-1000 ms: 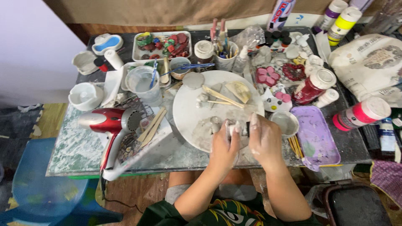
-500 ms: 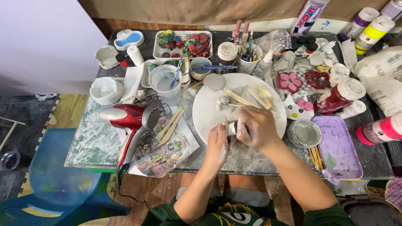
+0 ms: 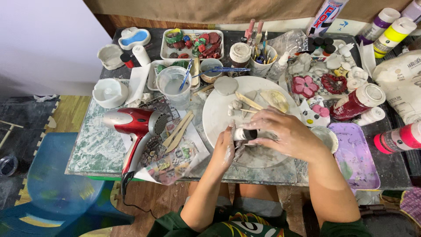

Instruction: The person shapes a lump of clay on a rotating pottery wheel using hands and wooden tools. They smooth and refine the clay's surface, occasionally dip a tool in water, and adjust the clay's form throughout the process.

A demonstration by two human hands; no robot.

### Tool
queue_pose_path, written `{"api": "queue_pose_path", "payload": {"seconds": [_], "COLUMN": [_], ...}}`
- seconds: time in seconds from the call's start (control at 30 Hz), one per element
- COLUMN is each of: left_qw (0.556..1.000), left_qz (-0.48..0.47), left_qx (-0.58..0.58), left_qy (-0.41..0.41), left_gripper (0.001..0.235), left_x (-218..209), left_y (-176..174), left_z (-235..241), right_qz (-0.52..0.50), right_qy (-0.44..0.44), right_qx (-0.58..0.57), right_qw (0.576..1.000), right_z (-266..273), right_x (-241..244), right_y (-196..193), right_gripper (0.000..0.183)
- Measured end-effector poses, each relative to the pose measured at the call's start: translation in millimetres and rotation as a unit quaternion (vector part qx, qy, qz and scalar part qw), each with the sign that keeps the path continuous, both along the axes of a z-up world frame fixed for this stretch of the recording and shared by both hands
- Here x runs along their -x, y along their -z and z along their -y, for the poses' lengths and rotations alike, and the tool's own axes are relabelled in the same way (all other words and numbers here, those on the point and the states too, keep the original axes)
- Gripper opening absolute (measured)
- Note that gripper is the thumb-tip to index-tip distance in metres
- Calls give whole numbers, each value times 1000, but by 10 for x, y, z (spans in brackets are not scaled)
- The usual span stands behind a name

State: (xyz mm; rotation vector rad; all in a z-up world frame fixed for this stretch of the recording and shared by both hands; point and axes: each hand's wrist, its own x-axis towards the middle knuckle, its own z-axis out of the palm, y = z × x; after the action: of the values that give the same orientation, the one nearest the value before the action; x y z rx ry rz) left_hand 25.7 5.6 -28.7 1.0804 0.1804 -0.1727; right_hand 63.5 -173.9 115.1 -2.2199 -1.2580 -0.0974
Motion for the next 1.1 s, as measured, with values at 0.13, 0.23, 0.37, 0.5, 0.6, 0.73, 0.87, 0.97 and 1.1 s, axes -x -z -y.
{"api": "queue_pose_path", "payload": {"seconds": [0.13, 0.23, 0.37, 0.5, 0.6, 0.73, 0.87, 0.97, 1.1], "left_qw": [999, 997, 997, 998, 994, 997, 997, 979, 969], "left_qz": [47, 51, 60, 47, 48, 29, 28, 77, 77], "left_qx": [2, -54, -52, 3, 65, 17, -63, -186, -236], "left_qy": [5, -8, 9, 44, 75, 72, 25, -4, 12], "left_gripper": [60, 58, 57, 52, 51, 56, 61, 66, 69], "left_x": [39, 51, 64, 61, 55, 43, 75, 126, 115], "left_y": [-20, -84, -185, -218, -157, -101, -213, -344, -462], "left_z": [-23, -82, -147, -178, -167, -143, -179, -165, -157], "right_qz": [13, 59, 178, 257, 359, 344, 25, -31, 36], "right_qy": [-46, -47, -66, -67, -49, -55, -3, 37, 93], "right_qx": [-38, -37, -42, -28, -14, -44, -107, -74, -14], "right_qw": [998, 996, 981, 964, 932, 936, 994, 996, 995], "right_z": [59, 91, 111, 149, 139, 152, 226, 200, 188], "right_x": [-34, -40, -44, 23, 64, 49, -40, 1, 153], "right_y": [9, 86, 219, 287, 330, 336, 377, 413, 306], "right_gripper": [41, 41, 38, 38, 29, 32, 61, 60, 54]}}
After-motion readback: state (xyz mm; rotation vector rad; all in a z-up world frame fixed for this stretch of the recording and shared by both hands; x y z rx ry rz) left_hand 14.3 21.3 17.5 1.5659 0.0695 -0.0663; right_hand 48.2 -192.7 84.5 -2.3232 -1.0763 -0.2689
